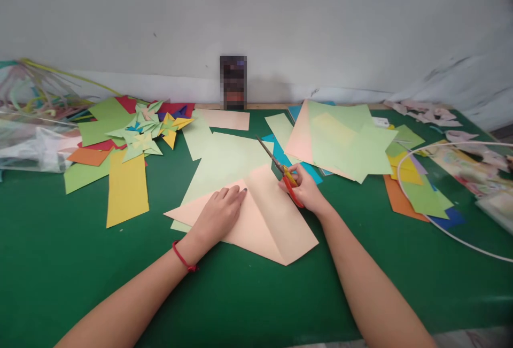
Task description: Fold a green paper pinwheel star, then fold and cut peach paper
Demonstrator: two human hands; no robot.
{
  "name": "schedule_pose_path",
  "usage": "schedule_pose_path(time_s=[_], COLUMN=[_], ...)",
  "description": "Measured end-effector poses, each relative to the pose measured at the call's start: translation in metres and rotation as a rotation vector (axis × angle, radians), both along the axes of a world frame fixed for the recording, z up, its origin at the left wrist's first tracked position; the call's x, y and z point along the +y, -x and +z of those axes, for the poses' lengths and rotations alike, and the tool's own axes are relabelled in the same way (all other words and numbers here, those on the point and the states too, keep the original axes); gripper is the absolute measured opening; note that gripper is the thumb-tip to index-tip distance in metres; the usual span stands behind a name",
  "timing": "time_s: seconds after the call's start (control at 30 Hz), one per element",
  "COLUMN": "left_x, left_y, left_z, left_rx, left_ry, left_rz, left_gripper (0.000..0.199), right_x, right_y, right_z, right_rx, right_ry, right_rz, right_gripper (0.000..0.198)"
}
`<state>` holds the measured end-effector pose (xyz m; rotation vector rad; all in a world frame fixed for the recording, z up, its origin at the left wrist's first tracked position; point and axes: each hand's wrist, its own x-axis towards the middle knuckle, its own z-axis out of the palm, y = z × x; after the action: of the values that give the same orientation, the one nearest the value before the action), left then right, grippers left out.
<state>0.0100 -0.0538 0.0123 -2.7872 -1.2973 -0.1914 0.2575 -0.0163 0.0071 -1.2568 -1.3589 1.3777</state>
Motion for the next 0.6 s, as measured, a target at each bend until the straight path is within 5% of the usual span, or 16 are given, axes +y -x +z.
schedule_pose_path(time_s=[0.6], left_x=[-0.007], left_y=[-0.013], left_z=[0.004], left_rx=[0.084], left_ry=[0.005], left_rz=[0.098], left_gripper=[0.041], right_x=[0.002], right_y=[0.002], right_z=[0.000], right_rx=[-0.088], right_ry=[-0.019], right_rz=[-0.003], right_gripper=[0.033])
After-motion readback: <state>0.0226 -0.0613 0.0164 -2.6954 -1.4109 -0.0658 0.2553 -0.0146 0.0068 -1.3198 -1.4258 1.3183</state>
